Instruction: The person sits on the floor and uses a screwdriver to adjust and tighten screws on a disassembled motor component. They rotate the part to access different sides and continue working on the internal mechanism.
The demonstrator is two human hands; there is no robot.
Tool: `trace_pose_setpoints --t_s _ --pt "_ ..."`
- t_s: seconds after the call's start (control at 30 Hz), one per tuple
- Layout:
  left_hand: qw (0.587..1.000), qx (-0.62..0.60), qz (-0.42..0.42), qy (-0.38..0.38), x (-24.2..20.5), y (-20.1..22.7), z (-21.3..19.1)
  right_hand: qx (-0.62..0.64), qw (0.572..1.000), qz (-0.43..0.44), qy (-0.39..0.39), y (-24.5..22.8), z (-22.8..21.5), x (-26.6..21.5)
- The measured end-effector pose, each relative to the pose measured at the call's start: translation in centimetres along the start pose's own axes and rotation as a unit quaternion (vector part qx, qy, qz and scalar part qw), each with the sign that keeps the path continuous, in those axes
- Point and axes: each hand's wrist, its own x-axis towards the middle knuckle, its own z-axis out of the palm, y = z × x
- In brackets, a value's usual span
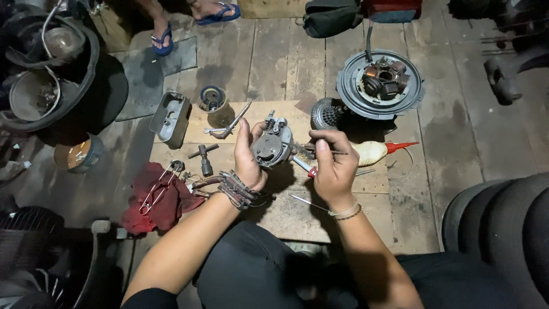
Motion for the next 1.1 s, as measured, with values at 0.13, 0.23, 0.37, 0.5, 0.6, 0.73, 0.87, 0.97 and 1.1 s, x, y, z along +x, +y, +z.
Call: trace_pose_setpoints --t_s 0.13,0.23,0.37,0.5,0.6,0.73,0.87,0.97,1.1 --pt "0.999 0.025 0.026 0.014 1.4 -0.7 -1.9 0.05 0.998 0.032 0.021 0.9 -0.2 0.2" --pt "0.999 0.016 0.005 -0.048 0.0 0.0 0.4 0.049 0.998 0.032 0.029 -0.1 -0.6 0.7" --pt "0.998 0.027 0.009 -0.049 1.1 -0.8 -1.3 0.044 0.998 0.034 0.009 -0.2 -0.8 1.1" --pt "0.998 0.038 0.021 -0.037 3.0 -2.3 -3.8 -0.031 0.998 -0.034 0.033 -0.3 -2.3 2.0" --pt "0.998 0.016 0.008 -0.066 0.7 -0.8 -0.7 -0.011 0.999 0.011 0.047 0.0 -3.2 1.8" --pt "0.998 0.009 0.005 -0.065 -0.2 -0.2 0.5 0.041 0.997 0.054 0.04 -0.3 -1.2 1.0" --pt "0.998 0.0 0.005 -0.062 0.2 0.0 -0.5 0.062 0.994 0.087 0.011 0.2 -0.9 1.1" --pt "0.998 -0.001 0.003 -0.063 0.2 0.2 -0.3 0.036 0.996 0.073 0.038 0.5 -1.9 1.8" --pt "0.998 0.012 -0.005 -0.067 -0.1 0.1 0.6 0.003 0.997 0.06 0.052 0.7 -2.9 1.8"
